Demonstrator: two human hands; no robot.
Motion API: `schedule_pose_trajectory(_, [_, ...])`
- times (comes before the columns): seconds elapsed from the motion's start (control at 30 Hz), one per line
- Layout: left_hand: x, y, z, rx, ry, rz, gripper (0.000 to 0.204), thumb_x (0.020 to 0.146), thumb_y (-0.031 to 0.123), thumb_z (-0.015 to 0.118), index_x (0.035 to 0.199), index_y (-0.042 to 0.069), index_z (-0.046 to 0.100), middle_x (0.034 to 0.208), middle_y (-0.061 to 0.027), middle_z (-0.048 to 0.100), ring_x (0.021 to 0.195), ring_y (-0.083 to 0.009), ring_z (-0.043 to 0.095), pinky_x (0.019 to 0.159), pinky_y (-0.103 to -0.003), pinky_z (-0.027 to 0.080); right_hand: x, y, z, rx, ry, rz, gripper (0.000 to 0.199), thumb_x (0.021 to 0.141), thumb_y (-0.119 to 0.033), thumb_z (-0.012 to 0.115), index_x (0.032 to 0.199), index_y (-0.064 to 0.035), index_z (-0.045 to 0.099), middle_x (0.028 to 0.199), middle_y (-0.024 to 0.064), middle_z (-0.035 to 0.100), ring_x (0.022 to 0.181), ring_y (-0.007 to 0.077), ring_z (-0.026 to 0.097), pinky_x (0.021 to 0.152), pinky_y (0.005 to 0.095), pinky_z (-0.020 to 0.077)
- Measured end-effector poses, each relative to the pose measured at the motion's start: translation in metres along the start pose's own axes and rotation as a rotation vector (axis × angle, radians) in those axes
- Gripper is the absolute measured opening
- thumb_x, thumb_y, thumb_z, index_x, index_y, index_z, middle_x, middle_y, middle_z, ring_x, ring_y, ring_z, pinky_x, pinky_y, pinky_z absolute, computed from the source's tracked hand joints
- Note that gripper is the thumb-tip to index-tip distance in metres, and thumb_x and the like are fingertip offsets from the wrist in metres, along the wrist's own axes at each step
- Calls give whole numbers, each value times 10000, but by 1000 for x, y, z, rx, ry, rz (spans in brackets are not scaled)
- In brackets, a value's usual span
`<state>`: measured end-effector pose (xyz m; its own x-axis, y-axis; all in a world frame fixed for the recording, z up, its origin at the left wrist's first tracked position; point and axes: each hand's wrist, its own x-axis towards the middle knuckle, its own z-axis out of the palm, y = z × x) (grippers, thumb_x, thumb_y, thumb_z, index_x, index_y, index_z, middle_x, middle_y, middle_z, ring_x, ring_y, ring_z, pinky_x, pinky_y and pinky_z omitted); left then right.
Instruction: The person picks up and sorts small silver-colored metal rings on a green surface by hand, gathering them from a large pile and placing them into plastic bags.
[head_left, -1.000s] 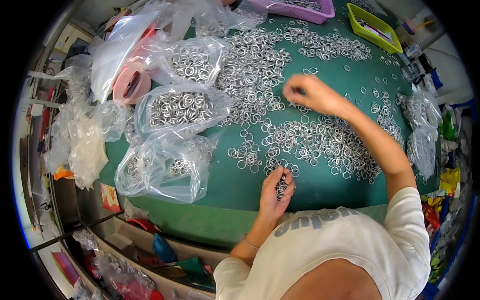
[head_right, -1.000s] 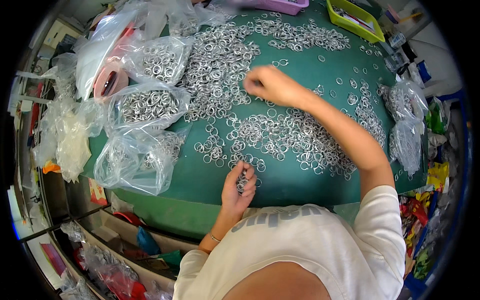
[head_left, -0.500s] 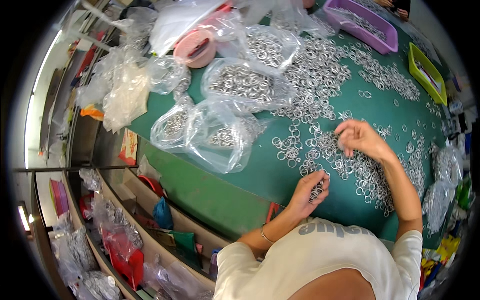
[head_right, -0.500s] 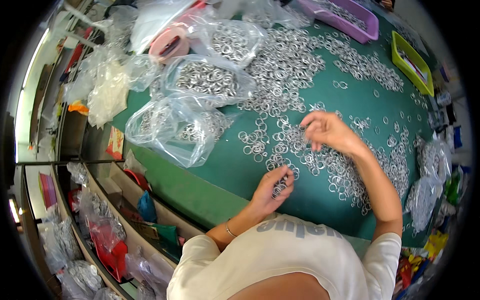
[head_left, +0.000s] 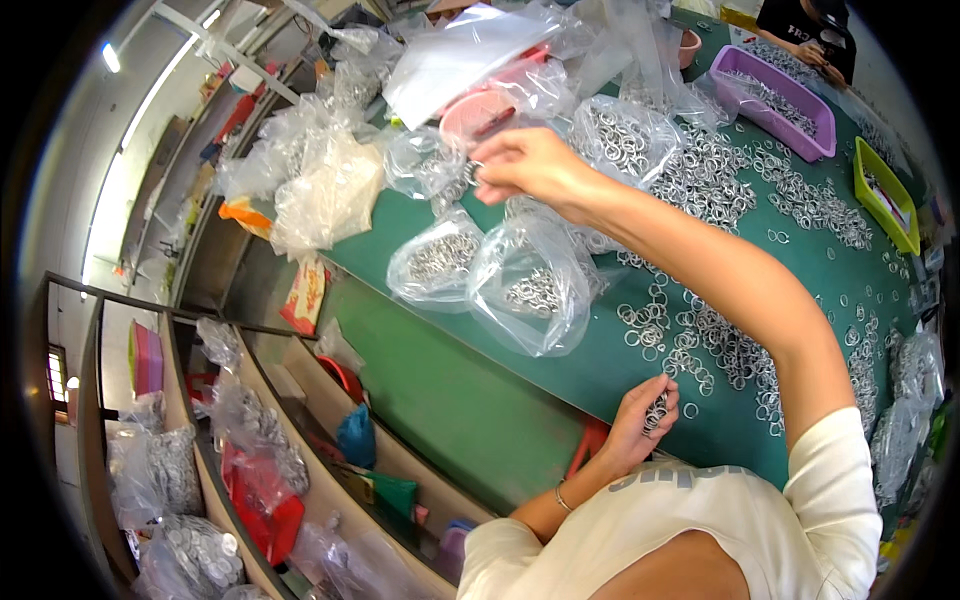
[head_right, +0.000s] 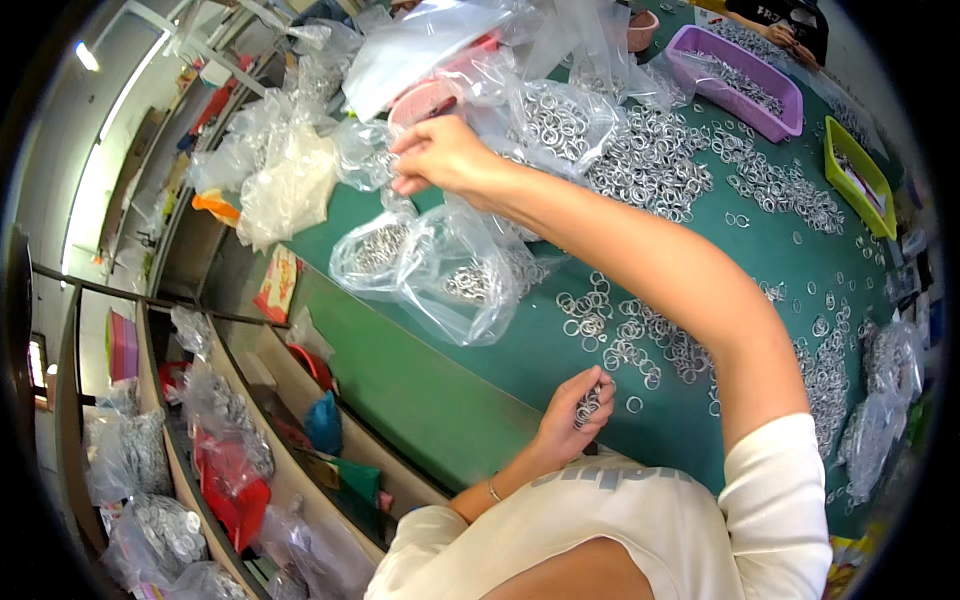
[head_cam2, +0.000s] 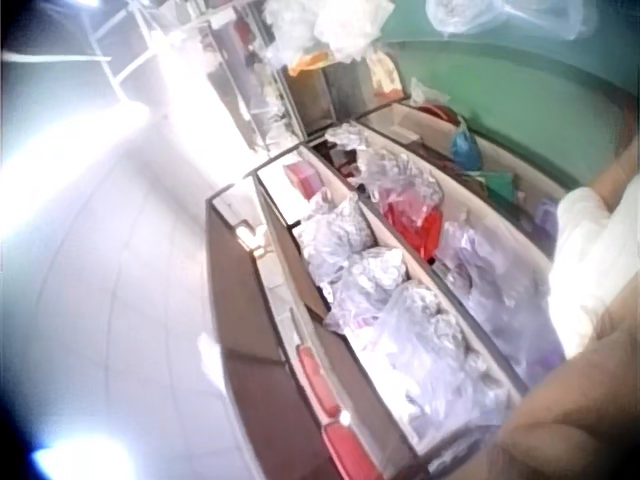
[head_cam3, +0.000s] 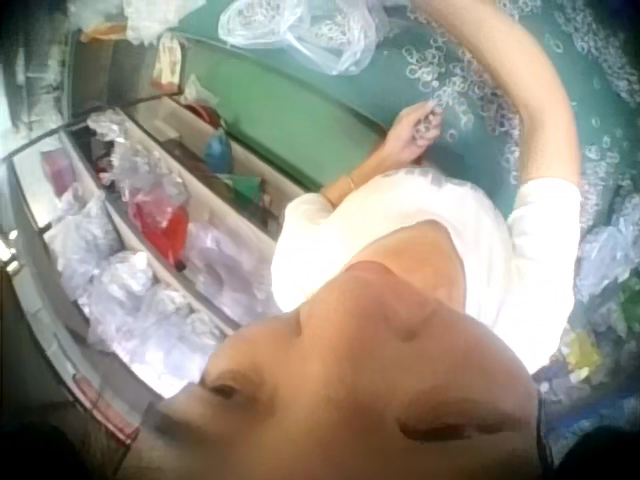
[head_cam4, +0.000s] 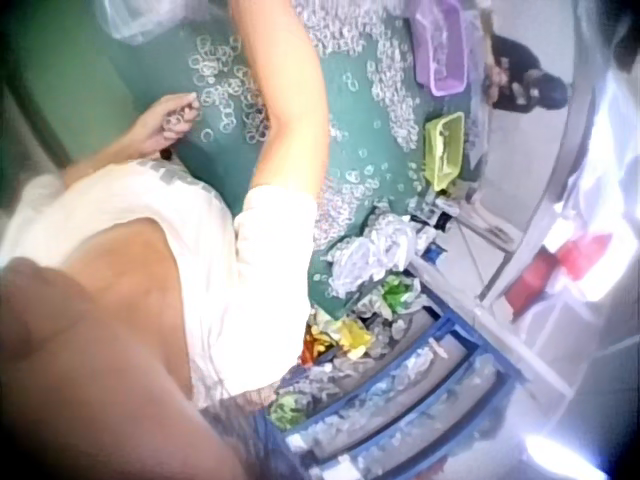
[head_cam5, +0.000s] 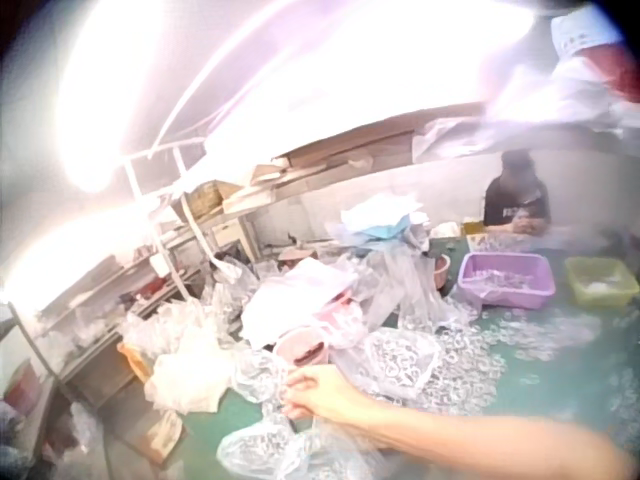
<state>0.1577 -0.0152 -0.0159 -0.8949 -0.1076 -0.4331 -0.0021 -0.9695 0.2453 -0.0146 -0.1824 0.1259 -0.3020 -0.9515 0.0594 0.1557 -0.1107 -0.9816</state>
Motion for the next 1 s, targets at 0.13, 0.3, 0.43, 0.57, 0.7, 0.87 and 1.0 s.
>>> schedule_pose_trajectory(0.13, [-2,9,7,19,-33,25,208,931,231,471,907,32,527,714,-30,473,499,-83,400,358,-174,274,83,19,-7,-96,46,-104,408,806,39,499,1209,74,451,1187,185,513,1095,233,523,868,288,467])
schedule_pose_trajectory(0.3, [-7,15,-9,-18,-17,67,207,935,234,462,910,39,525,724,-26,472,505,-80,396,359,-175,276,54,6,6,118,-37,-170,381,796,68,426,1172,52,485,1175,147,518,1110,244,512,908,308,435])
schedule_pose_trajectory(0.43, [-6,13,-12,-31,7,23,215,912,244,507,900,30,514,727,-36,474,523,-85,421,361,-174,271,-58,-63,36,57,-76,-8,339,834,-18,443,1171,22,444,1156,101,491,1090,182,480,908,286,409])
schedule_pose_trajectory(0.57, [1,8,-1,144,63,-26,213,919,254,481,906,45,521,705,-18,487,521,-77,423,417,-188,315,-156,-87,74,-89,12,-97,319,838,-14,433,1155,-46,415,1108,121,456,941,179,484,838,283,389])
schedule_pose_trajectory(0.7, [16,-6,20,187,-75,-170,211,920,255,484,888,53,535,696,-16,486,501,-74,418,367,-178,258,-209,-89,74,25,181,-83,312,867,8,397,1169,-68,402,1107,111,405,826,124,516,703,214,421])
schedule_pose_trajectory(0.87, [12,-21,35,255,-11,-225,200,916,245,492,868,59,546,690,-18,484,488,-78,409,355,-182,242,-246,-127,56,276,198,266,333,867,52,352,1175,-65,403,1113,108,377,828,105,529,598,191,448])
schedule_pose_trajectory(1.0, [21,-38,50,317,-43,-253,210,908,260,505,863,60,549,698,-19,487,505,-84,411,378,-188,257,-267,-151,55,33,380,82,368,850,83,320,1181,-59,393,1113,125,376,817,120,541,652,200,472])
